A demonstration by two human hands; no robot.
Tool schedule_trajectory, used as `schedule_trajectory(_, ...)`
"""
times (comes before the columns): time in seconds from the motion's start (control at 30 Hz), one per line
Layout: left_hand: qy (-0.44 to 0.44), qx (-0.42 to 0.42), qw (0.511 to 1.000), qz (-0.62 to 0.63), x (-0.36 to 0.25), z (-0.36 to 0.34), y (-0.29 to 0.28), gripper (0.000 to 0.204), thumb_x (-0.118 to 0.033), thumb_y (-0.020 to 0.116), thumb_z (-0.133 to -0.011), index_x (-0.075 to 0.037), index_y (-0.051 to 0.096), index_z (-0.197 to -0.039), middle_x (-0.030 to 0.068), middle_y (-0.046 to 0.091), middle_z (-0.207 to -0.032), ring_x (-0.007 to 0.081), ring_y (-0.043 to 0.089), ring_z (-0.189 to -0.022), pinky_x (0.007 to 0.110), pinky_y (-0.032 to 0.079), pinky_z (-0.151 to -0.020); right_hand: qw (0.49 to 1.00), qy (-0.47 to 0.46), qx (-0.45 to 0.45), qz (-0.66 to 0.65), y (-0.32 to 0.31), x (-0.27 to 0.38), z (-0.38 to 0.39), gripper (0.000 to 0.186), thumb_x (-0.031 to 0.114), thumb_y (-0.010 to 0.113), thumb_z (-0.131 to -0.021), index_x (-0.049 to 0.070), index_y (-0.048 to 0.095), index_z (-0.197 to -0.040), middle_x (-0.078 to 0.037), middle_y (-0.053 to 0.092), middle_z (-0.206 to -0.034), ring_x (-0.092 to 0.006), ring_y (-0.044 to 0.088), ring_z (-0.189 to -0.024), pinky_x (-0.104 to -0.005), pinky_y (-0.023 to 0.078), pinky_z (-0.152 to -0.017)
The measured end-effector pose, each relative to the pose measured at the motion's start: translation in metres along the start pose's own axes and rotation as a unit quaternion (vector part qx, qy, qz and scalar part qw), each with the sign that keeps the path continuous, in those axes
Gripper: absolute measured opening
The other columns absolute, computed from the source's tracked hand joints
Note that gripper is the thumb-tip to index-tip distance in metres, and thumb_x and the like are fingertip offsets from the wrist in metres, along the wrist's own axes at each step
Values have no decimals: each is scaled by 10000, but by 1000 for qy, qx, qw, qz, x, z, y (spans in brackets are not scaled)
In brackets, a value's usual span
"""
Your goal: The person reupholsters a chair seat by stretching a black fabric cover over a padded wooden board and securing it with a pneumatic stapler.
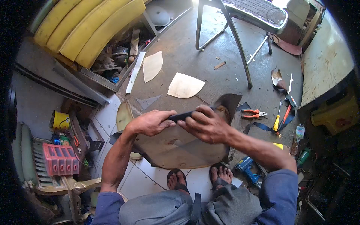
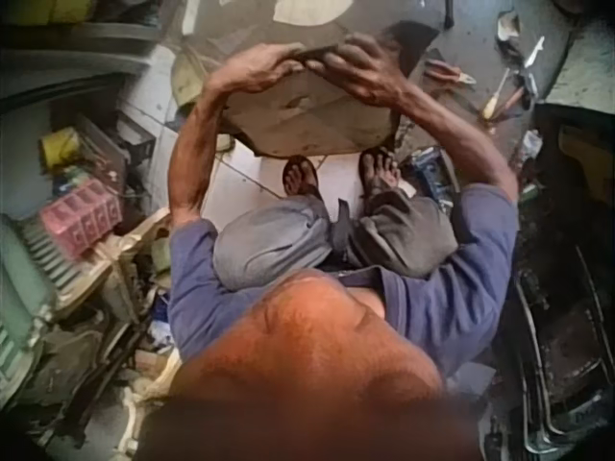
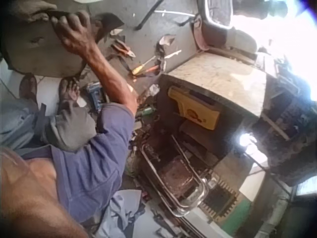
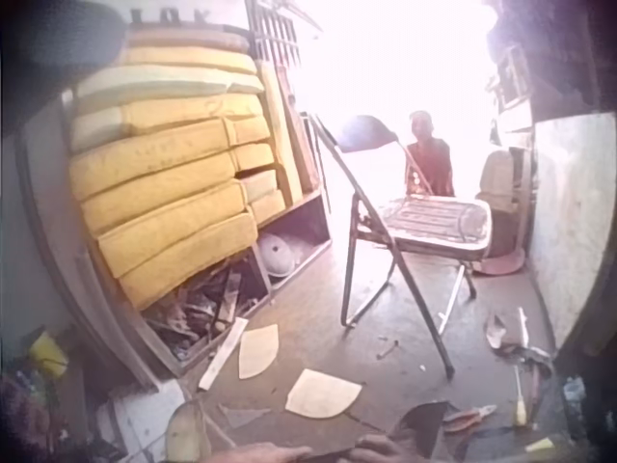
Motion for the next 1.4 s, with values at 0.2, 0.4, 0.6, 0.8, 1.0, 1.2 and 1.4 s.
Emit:
schedule_trajectory(0.2, 3, -12, 1000, -14, -11, 11, 7, 353, -325, 592, -1013, -64, 590, -1251, 273, 698, -993, 481, 650, -998, 545, 503, -840, 870, 440, 174, -138, -43, 118, 154, 589, 64, 701, -725, 34, 609, -1306, -186, 571, -1190, -376, 552, -1116, -495, 468, -992)
schedule_trajectory(0.4, -11, 2, 1000, 1, -5, 3, 0, 374, -323, 610, -1003, -48, 590, -1257, 276, 697, -1014, 477, 654, -1006, 536, 503, -860, 609, 687, 396, -26, -64, 232, 317, 729, 87, 703, -719, 12, 386, -1371, -286, 536, -1179, -489, 530, -1122, -538, 457, -949)
schedule_trajectory(0.6, -7, 24, 1000, -8, 12, -14, -7, 396, -329, 625, -996, -31, 587, -1255, 264, 695, -1052, 453, 656, -1034, 499, 503, -867, 582, 744, 314, -98, -81, 201, 280, 811, 173, 677, -751, 76, 295, -1459, -351, 662, -1051, -557, 637, -972, -597, 489, -863)
schedule_trajectory(0.8, 21, 21, 1000, 10, 23, -17, -2, 411, -333, 648, -970, -1, 608, -1210, 258, 690, -1099, 433, 644, -1091, 490, 490, -909, 682, 638, 208, -289, -89, 141, 135, 331, 131, 688, -796, 19, 664, -1107, -244, 705, -833, -434, 718, -791, -453, 561, -675)
schedule_trajectory(1.0, 12, 30, 999, 3, 16, -12, -3, 430, -327, 681, -953, -9, 598, -1231, 256, 687, -1112, 415, 650, -1092, 490, 489, -902, 878, 370, 80, -292, -45, 95, 33, 678, 77, 758, -682, -90, 559, -1309, -256, 701, -1072, -386, 723, -960, -427, 601, -822)
schedule_trajectory(1.2, 27, 7, 1000, 3, 24, -9, 4, 556, -340, 712, -937, -33, 534, -1364, 254, 687, -1151, 409, 650, -1116, 474, 498, -931, 887, 381, 41, -256, -28, 93, 8, 581, 81, 792, -677, -52, 617, -1215, -211, 709, -983, -382, 722, -839, -408, 594, -762)
schedule_trajectory(1.4, 39, -27, 999, -16, 30, 2, 5, 606, -316, 711, -950, -40, 500, -1447, 231, 684, -1218, 374, 661, -1126, 441, 505, -966, 894, 361, 76, -256, -50, 105, 41, 660, 111, 802, -660, -56, 581, -1260, -224, 706, -1043, -375, 721, -907, -423, 595, -780)
Point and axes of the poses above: each hand's wrist, its own z-axis away from the middle knuckle, its own y-axis out of the palm, x = y × z, the point moved 1 cm from there along -z, towards the middle knuckle
